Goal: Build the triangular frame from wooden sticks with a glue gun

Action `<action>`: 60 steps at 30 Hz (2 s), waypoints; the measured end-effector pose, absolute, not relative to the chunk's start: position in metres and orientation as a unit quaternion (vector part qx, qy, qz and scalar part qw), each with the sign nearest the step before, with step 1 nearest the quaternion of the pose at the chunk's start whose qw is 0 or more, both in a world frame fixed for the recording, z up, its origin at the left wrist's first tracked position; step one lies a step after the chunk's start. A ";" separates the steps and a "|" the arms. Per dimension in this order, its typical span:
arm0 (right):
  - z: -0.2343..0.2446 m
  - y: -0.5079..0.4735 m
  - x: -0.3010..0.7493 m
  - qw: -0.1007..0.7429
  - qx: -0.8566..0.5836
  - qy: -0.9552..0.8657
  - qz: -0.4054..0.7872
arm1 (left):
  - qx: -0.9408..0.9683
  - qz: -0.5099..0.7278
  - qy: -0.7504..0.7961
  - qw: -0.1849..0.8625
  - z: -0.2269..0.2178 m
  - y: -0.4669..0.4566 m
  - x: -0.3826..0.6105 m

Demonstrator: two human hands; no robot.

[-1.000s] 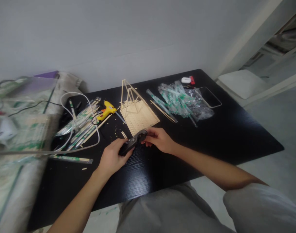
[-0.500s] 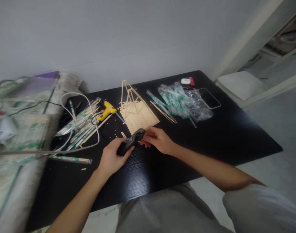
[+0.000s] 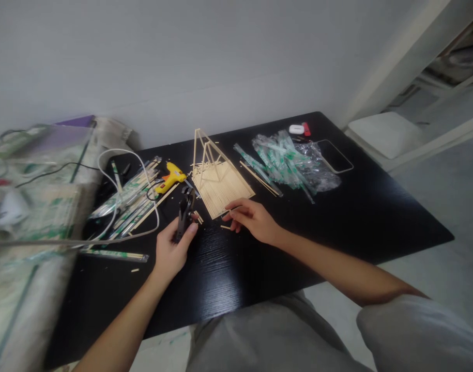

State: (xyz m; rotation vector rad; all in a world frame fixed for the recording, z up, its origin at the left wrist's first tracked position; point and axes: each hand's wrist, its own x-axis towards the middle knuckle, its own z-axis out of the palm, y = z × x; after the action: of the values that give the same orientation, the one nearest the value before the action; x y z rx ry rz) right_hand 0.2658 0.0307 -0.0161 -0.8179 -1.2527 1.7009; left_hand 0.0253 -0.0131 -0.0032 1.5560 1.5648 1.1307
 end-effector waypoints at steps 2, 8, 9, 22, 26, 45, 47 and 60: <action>-0.018 0.031 0.265 0.424 -0.326 -0.492 0.687 | 0.590 0.433 0.595 0.332 -0.004 -0.012 0.024; -0.023 0.033 0.265 0.425 -0.323 -0.454 0.713 | 0.598 0.424 0.586 0.344 -0.002 -0.009 0.021; -0.023 0.033 0.265 0.423 -0.321 -0.450 0.718 | 0.601 0.423 0.586 0.343 -0.002 -0.009 0.021; -0.018 0.029 0.267 0.414 -0.354 -0.556 0.627 | 0.622 0.411 0.578 0.331 -0.001 -0.011 0.022; -0.017 0.029 0.272 0.395 -0.360 -0.748 0.394 | 0.631 0.404 0.575 0.327 0.000 -0.012 0.022; -0.019 0.026 0.272 0.251 -0.326 -0.865 0.288 | 0.665 0.388 0.566 0.296 0.005 -0.012 0.026; -0.019 0.027 0.273 0.259 -0.316 -0.869 0.280 | 0.664 0.390 0.566 0.295 0.005 -0.012 0.026; -0.025 0.027 0.267 0.225 -0.249 -0.909 0.246 | 0.670 0.390 0.561 0.292 0.005 -0.013 0.027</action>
State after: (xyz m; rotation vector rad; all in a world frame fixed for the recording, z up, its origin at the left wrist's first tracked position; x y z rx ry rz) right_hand 0.2674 0.0274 -0.0246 -0.6864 -2.5086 0.6780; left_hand 0.0270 -0.0131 0.0049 1.7846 1.4949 1.0382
